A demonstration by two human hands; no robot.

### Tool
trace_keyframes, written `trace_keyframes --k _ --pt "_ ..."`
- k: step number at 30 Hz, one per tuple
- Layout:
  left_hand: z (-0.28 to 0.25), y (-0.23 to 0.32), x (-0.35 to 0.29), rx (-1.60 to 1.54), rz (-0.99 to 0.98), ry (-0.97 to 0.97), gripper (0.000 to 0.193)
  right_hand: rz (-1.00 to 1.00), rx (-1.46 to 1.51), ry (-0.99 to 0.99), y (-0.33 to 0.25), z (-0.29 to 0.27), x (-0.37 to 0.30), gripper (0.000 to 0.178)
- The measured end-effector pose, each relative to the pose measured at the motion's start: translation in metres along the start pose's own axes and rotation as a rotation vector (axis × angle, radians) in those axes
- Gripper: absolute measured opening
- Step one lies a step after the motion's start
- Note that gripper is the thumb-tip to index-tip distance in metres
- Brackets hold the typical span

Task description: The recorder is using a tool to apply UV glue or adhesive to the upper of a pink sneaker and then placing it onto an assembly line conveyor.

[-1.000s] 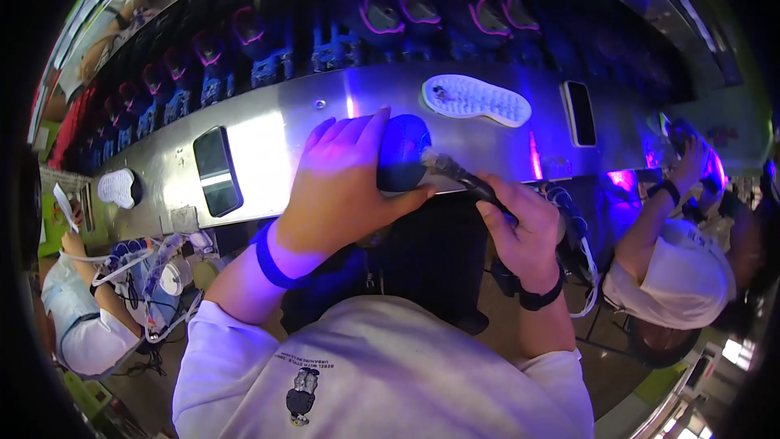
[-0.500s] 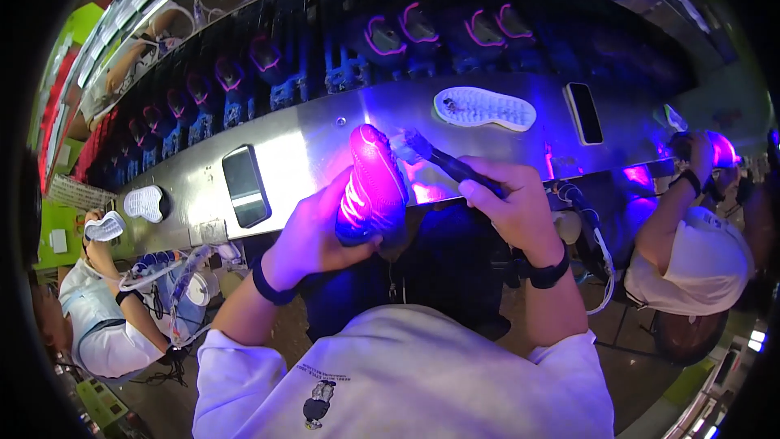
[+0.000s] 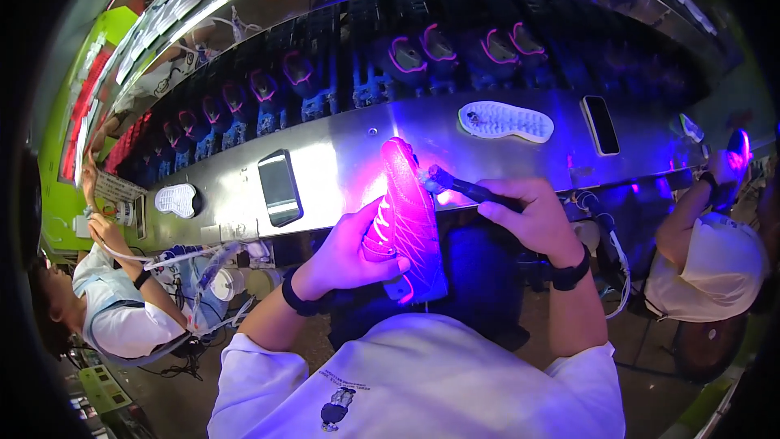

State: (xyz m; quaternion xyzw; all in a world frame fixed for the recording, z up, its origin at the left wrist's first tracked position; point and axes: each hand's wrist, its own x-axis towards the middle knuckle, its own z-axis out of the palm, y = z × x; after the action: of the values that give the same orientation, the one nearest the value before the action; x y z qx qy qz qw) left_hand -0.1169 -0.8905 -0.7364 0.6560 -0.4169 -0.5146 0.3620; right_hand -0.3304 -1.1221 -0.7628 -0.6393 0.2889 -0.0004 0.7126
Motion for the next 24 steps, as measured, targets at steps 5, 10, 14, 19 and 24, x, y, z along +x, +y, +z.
trace_keyframes --k 5,10,14,19,24 --pt "0.009 0.008 0.012 -0.359 -0.150 0.014 0.089 -0.046 -0.005 0.056 0.033 0.010 -0.001 0.030" --pt "0.023 -0.006 0.022 -0.609 -0.302 0.040 0.081 -0.147 0.050 0.166 0.066 0.023 -0.010 0.030" --pt "0.023 0.000 0.036 -0.633 -0.353 0.047 0.068 -0.131 0.041 0.163 0.083 0.021 -0.016 0.032" --pt "0.024 -0.003 0.039 -0.516 -0.337 0.100 0.067 0.135 0.201 -0.030 0.064 -0.002 -0.031 0.035" --pt "0.018 0.007 0.040 -0.495 -0.306 0.139 0.069 0.247 0.211 -0.097 0.063 -0.014 -0.057 0.035"
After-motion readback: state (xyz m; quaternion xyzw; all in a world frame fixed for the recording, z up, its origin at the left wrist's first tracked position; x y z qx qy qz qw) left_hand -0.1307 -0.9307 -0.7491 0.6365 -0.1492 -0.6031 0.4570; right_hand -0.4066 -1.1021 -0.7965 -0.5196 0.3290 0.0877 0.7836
